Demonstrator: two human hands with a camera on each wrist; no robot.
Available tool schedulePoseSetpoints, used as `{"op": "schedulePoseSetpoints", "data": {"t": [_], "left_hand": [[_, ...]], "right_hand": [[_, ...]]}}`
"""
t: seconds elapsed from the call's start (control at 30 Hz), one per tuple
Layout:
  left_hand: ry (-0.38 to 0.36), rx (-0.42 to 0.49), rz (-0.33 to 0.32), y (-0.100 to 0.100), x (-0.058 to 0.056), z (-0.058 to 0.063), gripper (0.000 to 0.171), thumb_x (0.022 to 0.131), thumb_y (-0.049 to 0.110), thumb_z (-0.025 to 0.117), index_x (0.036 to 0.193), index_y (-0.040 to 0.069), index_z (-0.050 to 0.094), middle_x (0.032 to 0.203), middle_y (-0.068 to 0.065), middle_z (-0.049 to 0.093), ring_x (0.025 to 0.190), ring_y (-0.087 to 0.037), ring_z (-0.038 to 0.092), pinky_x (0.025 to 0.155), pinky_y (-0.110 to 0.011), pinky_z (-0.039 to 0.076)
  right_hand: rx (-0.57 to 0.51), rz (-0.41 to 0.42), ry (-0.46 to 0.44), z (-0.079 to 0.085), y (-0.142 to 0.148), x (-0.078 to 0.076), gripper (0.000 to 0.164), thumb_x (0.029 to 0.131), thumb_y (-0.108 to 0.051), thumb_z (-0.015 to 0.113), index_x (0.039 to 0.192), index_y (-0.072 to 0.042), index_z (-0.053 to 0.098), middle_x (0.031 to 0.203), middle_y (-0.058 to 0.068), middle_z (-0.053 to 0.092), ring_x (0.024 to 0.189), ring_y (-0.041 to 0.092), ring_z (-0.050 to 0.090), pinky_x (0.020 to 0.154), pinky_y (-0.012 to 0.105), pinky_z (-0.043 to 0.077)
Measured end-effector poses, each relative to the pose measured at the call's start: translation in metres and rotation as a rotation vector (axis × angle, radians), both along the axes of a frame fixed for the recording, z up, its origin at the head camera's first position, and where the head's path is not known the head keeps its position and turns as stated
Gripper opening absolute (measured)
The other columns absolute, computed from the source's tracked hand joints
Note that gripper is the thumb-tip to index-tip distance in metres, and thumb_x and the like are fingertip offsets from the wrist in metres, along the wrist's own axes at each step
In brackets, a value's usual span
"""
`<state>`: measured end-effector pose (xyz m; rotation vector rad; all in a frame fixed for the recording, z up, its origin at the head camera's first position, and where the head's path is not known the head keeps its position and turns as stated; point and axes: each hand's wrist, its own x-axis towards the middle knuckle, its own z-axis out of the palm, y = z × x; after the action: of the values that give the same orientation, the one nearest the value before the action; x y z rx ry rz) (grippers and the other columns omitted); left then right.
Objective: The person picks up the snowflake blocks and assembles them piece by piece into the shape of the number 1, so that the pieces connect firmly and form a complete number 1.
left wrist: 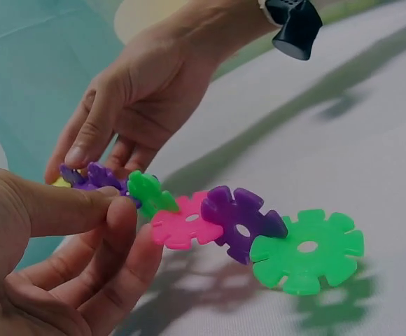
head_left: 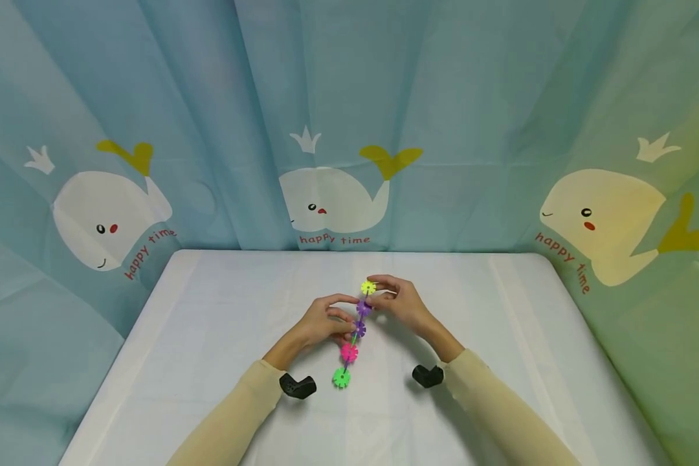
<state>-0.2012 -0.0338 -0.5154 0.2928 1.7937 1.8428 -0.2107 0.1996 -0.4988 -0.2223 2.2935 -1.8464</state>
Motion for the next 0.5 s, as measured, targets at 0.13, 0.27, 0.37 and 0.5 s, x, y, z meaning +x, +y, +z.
{"op": "schedulePoseSetpoints", "data": {"t": [0.13,0.27,0.37,0.5], "left_hand": [[-0.025,0.018,0.008,0.001,-0.001,0.001,0.054,0.089,-0.006,0.075,0.138,0.009,0.061,0.091,-0.011,0.072,0.068,-0.022,0.071,0.06,-0.038,0.06],[-0.044,0.034,0.024,0.001,-0.003,-0.001,0.055,0.089,-0.007,0.074,0.139,0.009,0.06,0.091,-0.011,0.072,0.069,-0.022,0.071,0.059,-0.037,0.059],[-0.049,0.034,0.038,0.002,-0.006,-0.003,0.055,0.089,-0.007,0.074,0.139,0.009,0.059,0.091,-0.011,0.072,0.069,-0.022,0.071,0.058,-0.037,0.059],[-0.053,0.024,0.056,0.003,-0.008,-0.005,0.055,0.089,-0.006,0.074,0.139,0.01,0.059,0.092,-0.011,0.072,0.069,-0.023,0.071,0.058,-0.039,0.06]], "right_hand": [[0.009,0.02,-0.018,-0.002,0.001,-0.006,0.055,0.092,-0.01,0.077,0.143,0.0,0.057,0.128,0.019,0.063,0.095,0.02,0.073,0.084,0.041,0.058],[0.015,0.024,-0.042,-0.004,0.001,-0.012,0.055,0.093,-0.008,0.076,0.144,-0.001,0.056,0.13,0.02,0.061,0.096,0.022,0.072,0.085,0.045,0.058],[0.02,0.021,-0.052,-0.006,0.0,-0.016,0.055,0.093,-0.006,0.076,0.144,-0.001,0.056,0.131,0.021,0.059,0.097,0.023,0.072,0.084,0.045,0.059],[0.034,0.023,-0.052,-0.008,-0.002,-0.02,0.055,0.094,-0.005,0.074,0.144,0.0,0.055,0.13,0.022,0.059,0.094,0.023,0.072,0.081,0.043,0.059]]}}
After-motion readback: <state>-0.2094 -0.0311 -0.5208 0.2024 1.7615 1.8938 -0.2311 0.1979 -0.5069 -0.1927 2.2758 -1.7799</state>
